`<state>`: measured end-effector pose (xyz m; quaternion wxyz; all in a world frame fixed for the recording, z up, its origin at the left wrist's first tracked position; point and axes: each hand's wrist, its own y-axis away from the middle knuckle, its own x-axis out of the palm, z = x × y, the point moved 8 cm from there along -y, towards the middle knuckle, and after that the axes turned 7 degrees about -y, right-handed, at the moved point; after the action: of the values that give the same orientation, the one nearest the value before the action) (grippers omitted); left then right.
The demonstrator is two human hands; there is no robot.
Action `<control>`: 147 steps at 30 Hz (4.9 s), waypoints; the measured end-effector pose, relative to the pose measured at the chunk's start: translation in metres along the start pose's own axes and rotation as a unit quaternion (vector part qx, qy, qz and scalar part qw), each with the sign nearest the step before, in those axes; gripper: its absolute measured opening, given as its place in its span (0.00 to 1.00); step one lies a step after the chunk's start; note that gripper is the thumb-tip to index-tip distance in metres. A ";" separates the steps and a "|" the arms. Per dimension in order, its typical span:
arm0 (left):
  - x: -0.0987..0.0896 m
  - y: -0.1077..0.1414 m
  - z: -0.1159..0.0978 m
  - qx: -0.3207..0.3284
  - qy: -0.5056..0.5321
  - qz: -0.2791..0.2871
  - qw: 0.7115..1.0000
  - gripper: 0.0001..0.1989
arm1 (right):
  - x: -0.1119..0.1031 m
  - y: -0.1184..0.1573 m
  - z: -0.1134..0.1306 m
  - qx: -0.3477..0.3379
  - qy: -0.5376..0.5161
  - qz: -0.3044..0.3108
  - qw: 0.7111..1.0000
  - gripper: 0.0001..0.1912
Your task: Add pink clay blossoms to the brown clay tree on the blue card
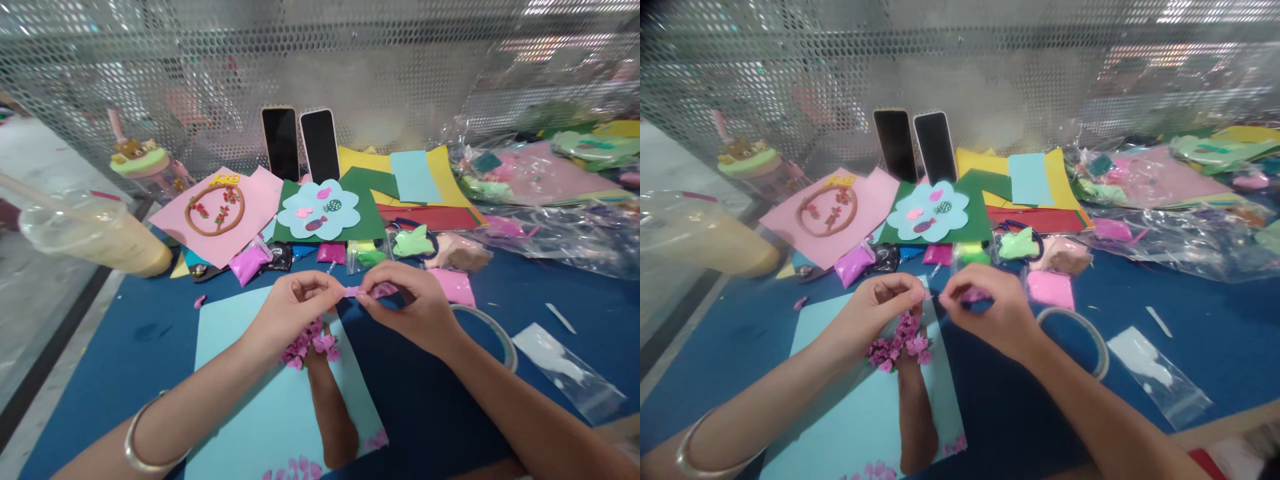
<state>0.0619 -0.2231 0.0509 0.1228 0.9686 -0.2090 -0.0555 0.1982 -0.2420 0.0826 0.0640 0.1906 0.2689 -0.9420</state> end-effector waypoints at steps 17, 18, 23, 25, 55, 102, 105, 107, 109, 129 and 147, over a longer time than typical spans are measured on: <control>-0.003 0.002 0.005 -0.024 0.079 -0.014 0.996 0.08 | 0.015 0.007 -0.017 -0.045 0.372 0.136 0.917 0.10; -0.003 0.001 0.005 -0.018 0.069 -0.014 0.997 0.08 | 0.014 0.007 -0.021 -0.019 0.356 0.143 0.923 0.09; -0.004 -0.001 -0.006 0.063 -0.122 -0.018 0.990 0.06 | 0.009 0.008 -0.041 0.124 0.244 0.182 0.944 0.10; -0.002 0.000 -0.016 0.133 -0.240 -0.030 0.961 0.06 | 0.010 0.009 -0.045 0.161 0.224 0.199 0.940 0.13; 0.006 0.006 -0.028 0.194 -0.362 -0.034 0.911 0.06 | 0.009 0.011 -0.025 0.203 -0.031 0.111 0.972 0.09; 0.025 0.090 -0.069 0.605 -0.492 -0.198 0.594 0.10 | -0.022 0.013 0.054 -0.218 0.049 -0.031 0.974 0.07; 0.025 0.093 -0.070 0.615 -0.493 -0.200 0.581 0.11 | -0.025 0.016 0.058 -0.244 0.051 -0.033 0.968 0.08; 0.025 0.093 -0.072 0.615 -0.492 -0.202 0.582 0.10 | -0.025 0.017 0.059 -0.250 0.052 -0.028 0.966 0.08; 0.028 0.093 -0.073 0.615 -0.495 -0.197 0.581 0.09 | -0.025 0.018 0.061 -0.255 0.056 -0.024 0.965 0.08; 0.026 0.067 -0.088 0.461 -0.438 -0.084 0.767 0.03 | -0.020 0.027 0.070 -0.301 0.078 -0.016 0.950 0.06; 0.027 0.054 -0.075 0.361 -0.474 -0.079 0.799 0.05 | -0.008 0.027 0.072 -0.287 0.096 0.037 0.952 0.07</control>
<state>0.0767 -0.2659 0.1353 -0.3551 0.8087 -0.1686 -0.4376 0.1878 -0.3032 0.1288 0.1249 0.2637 0.5252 -0.7994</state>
